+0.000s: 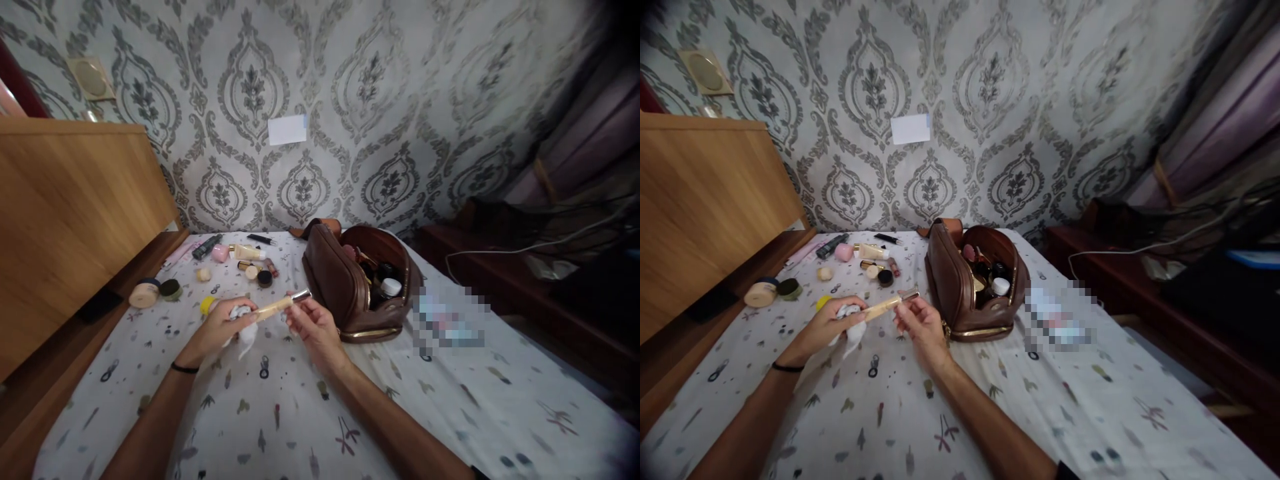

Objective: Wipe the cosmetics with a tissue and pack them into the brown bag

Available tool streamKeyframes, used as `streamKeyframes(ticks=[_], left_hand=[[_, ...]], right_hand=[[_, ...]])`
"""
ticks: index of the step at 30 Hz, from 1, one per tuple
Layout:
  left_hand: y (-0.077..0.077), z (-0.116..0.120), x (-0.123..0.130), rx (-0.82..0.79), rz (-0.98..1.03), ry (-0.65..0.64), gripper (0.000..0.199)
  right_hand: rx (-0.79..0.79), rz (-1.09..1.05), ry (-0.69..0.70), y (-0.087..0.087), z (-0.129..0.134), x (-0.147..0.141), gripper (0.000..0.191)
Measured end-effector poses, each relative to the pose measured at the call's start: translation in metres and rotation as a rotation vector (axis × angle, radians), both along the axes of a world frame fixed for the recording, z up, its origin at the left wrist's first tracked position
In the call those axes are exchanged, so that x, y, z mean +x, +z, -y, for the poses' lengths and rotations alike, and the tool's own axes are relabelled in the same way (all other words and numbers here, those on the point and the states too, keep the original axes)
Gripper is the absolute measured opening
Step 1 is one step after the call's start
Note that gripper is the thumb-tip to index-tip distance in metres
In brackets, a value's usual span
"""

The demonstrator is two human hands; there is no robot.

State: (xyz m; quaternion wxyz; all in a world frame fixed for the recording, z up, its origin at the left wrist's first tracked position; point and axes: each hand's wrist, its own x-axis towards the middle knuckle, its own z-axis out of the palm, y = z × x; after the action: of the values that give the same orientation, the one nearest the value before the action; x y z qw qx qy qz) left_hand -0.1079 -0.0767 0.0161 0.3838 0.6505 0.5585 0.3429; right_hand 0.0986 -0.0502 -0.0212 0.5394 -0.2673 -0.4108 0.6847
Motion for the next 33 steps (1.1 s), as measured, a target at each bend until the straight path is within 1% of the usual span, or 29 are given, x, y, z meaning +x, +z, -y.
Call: streamKeyframes(ticks=[2,4,6,7,8,9,11,13,15,18,21,25,29,33], left_hand=[[-0.004,0.004,0.013,-0.053,0.052,-0.057,0.032],[-0.007,0.006,0.022,-0.101,0.068,-0.165,0.03],[-0.008,0.007,0.024,-0.108,0.035,-0.26,0.028],[-0.007,0.006,0.023,-0.088,0.009,-0.274,0.027],[-0.006,0.005,0.021,-0.052,-0.01,-0.254,0.027],[-0.005,0.004,0.018,-0.001,-0.017,-0.202,0.028],[-0.003,0.001,0.013,0.091,0.019,-0.038,0.029],[-0.001,0.0,0.008,0.126,0.124,0.099,0.03],[-0.001,-0.001,0.006,0.117,0.241,0.151,0.037],[-0.002,-0.001,0.004,0.067,0.366,0.13,0.043],[-0.003,-0.001,0.001,0.024,0.391,0.094,0.041],[-0.004,-0.002,-0.002,0.061,0.334,0.113,0.036],[-0.008,-0.004,-0.004,0.122,0.266,0.114,0.032],[-0.013,-0.007,-0.006,0.167,0.201,0.128,0.031]], right_hand=[[0.009,0.04,0.052,-0.001,0.003,-0.003,0.039],[0.025,0.081,0.081,-0.002,0.005,-0.004,0.039],[0.04,0.102,0.103,-0.002,0.007,-0.004,0.039],[0.043,0.103,0.12,-0.001,0.007,-0.003,0.039],[0.042,0.099,0.142,-0.001,0.008,-0.002,0.039],[0.037,0.097,0.174,0.0,0.008,-0.001,0.039],[0.017,0.12,0.255,0.0,0.009,0.0,0.041],[0.01,0.183,0.335,-0.001,0.011,0.0,0.044],[0.038,0.252,0.368,-0.003,0.012,-0.001,0.046],[0.131,0.329,0.352,-0.006,0.013,-0.002,0.047],[0.177,0.352,0.329,-0.007,0.011,-0.002,0.047],[0.185,0.375,0.251,-0.008,0.01,-0.001,0.046],[0.246,0.455,0.156,-0.008,0.01,-0.001,0.045],[0.327,0.461,0.044,-0.005,0.011,-0.001,0.034]])
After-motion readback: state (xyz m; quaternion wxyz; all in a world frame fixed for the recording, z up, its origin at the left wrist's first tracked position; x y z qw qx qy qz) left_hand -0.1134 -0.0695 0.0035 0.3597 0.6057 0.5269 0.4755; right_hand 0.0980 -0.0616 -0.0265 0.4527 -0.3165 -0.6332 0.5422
